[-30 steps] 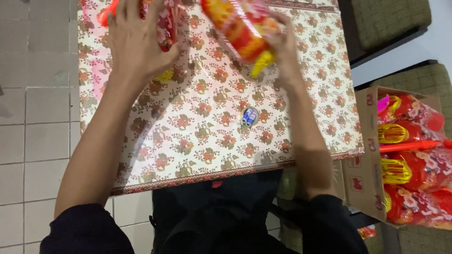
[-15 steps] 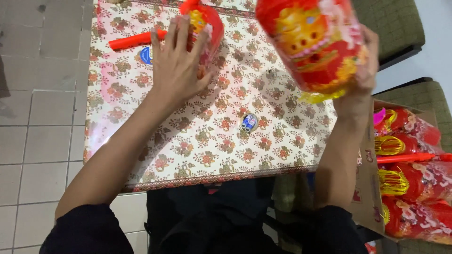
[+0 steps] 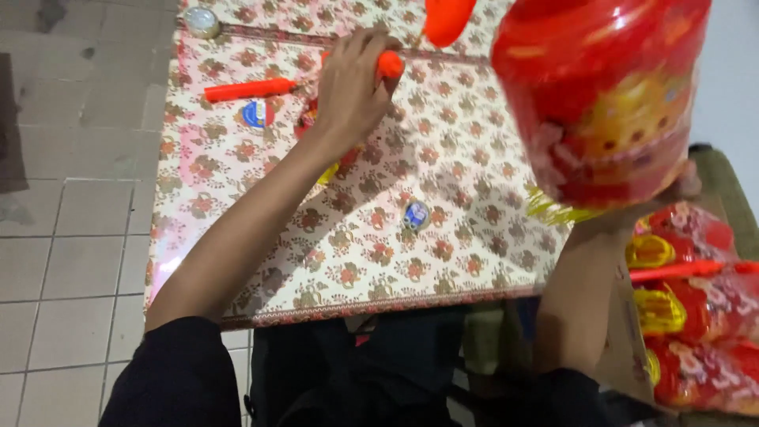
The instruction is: The person assembles red decorative lanterns on a table by attaching orange plastic handles and inserting small components into the lantern bases.
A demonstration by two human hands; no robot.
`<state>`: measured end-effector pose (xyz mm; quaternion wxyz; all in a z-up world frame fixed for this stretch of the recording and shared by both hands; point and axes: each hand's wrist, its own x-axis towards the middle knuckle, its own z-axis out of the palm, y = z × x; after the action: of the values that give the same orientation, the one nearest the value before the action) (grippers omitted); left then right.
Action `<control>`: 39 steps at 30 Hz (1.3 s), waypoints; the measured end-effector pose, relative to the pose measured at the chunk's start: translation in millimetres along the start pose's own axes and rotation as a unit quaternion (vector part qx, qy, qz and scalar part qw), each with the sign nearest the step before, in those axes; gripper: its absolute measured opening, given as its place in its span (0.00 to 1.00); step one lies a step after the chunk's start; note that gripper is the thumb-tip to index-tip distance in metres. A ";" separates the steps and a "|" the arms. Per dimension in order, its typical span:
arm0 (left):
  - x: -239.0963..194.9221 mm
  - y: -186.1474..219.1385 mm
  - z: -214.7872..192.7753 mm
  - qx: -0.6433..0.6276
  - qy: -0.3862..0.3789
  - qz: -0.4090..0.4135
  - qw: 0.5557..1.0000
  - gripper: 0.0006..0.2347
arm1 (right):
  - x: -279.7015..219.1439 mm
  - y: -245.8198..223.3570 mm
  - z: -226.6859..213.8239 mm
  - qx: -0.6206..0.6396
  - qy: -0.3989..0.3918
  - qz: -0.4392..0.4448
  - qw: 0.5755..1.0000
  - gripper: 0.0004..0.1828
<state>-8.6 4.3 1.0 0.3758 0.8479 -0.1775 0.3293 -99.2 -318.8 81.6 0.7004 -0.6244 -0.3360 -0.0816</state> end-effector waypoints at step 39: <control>-118.7 39.6 -49.0 0.153 -0.128 0.138 0.970 0.10 | -9.5 136.8 92.2 -0.601 -0.210 -0.256 0.727 0.21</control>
<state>-136.7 21.7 -36.0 0.1667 0.8978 -0.2868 0.2898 -67.4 -207.7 -36.5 0.0425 -0.8065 -0.5020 -0.3093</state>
